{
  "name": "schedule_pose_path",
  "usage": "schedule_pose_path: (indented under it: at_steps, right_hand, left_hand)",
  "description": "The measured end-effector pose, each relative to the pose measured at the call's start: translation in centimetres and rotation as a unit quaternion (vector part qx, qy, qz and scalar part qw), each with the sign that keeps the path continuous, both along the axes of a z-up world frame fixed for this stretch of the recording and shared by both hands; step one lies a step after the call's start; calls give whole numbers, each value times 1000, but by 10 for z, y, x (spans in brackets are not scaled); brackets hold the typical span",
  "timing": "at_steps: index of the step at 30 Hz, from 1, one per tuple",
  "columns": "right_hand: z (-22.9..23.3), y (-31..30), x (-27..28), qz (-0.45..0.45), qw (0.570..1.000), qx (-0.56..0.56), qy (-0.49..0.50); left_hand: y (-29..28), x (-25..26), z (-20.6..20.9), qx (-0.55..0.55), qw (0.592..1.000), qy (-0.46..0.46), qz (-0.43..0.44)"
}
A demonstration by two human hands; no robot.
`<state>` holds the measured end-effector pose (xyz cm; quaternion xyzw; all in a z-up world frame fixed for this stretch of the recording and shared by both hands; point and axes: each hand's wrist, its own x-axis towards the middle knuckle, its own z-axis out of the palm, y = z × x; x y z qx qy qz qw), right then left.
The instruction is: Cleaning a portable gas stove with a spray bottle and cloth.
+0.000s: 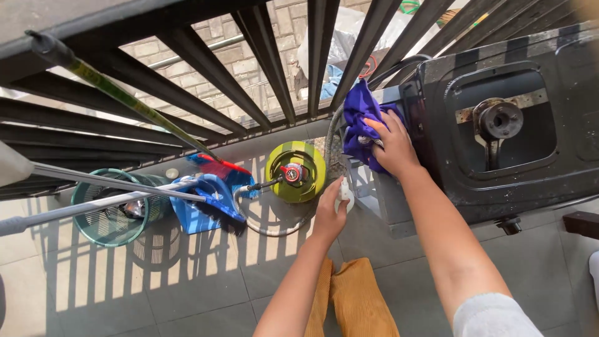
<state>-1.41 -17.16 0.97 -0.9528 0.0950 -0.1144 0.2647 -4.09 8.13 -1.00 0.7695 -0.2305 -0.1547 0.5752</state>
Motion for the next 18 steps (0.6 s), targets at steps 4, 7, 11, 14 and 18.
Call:
schedule_pose_path:
  at_steps: [4,7,11,14,18]
  right_hand:
    - [16,41,-82,5,999,2,33]
    - [9,67,-154,-34,998,5,58]
    - [18,102,-213,-75,991,-5,106]
    - [21,108,-240,-113,989,23,94]
    - [39,92,-281,-323,934,149,28]
  left_hand:
    - [6,-19,-5,-2,1000,16,-12]
    - [4,-27,9,22,999,21,-15]
    - [9,-43,48,23,998,20,-53]
    - [8,-55,78,8,995,-23,-95]
    - [-3,-81,112,-14,985,-67,-160]
